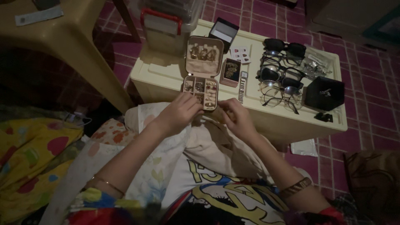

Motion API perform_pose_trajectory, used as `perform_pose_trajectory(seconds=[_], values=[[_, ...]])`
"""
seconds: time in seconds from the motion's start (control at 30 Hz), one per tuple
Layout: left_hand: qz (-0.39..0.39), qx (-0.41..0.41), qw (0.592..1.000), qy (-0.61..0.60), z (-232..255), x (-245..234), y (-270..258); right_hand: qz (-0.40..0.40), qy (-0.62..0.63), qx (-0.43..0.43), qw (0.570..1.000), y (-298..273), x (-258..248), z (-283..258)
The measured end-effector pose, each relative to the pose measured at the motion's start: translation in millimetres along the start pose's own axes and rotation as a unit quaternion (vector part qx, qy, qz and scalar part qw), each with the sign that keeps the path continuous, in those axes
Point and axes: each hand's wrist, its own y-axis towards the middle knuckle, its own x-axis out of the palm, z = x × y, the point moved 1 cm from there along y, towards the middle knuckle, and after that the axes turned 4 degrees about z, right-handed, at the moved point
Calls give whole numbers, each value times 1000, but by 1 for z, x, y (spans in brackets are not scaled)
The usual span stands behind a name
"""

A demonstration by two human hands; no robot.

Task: The person sits on the floor and handles small jewelry items from a compartmentalized case, picking up earrings and rings, briefly trying them on, and placing them back into the case. The person also moves a small box and a plastic bag on the table.

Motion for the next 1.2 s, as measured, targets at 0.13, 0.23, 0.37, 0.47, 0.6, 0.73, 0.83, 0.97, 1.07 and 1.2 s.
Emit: perform_pose_trajectory(seconds=[0.13, 0.23, 0.37, 0.47, 0.6, 0.73, 0.83, 0.97, 1.07, 1.2], values=[[-5, 3, 1000, 0, -2, -2, -5, 0, -14, -10, 1000, 2, 1, -9], [-1, 11, 1000, -3, -5, 0, -10, -1, -12, -8, 1000, 2, -1, -14], [-4, 25, 999, 20, -7, 3, -15, 12, -52, -45, 998, 5, -1, -24], [-5, 25, 999, 21, -6, 5, -18, -4, -133, -72, 988, 11, 3, -34], [-1, 22, 1000, 20, -6, 5, -20, -15, -180, -105, 978, 18, 12, -49], [8, 31, 999, 33, -6, 7, -22, -9, -163, -74, 984, 17, 16, -55], [4, 30, 999, 33, -7, 8, -24, -11, -92, 5, 996, 16, 15, -49], [13, 35, 998, 46, -7, 10, -25, 47, -25, 36, 998, 10, 12, -34], [27, 38, 998, 48, -6, 10, -25, 78, -12, 54, 995, 8, 8, -20], [23, 37, 998, 42, -6, 10, -26, 48, -23, 54, 997, -2, 7, -12]])
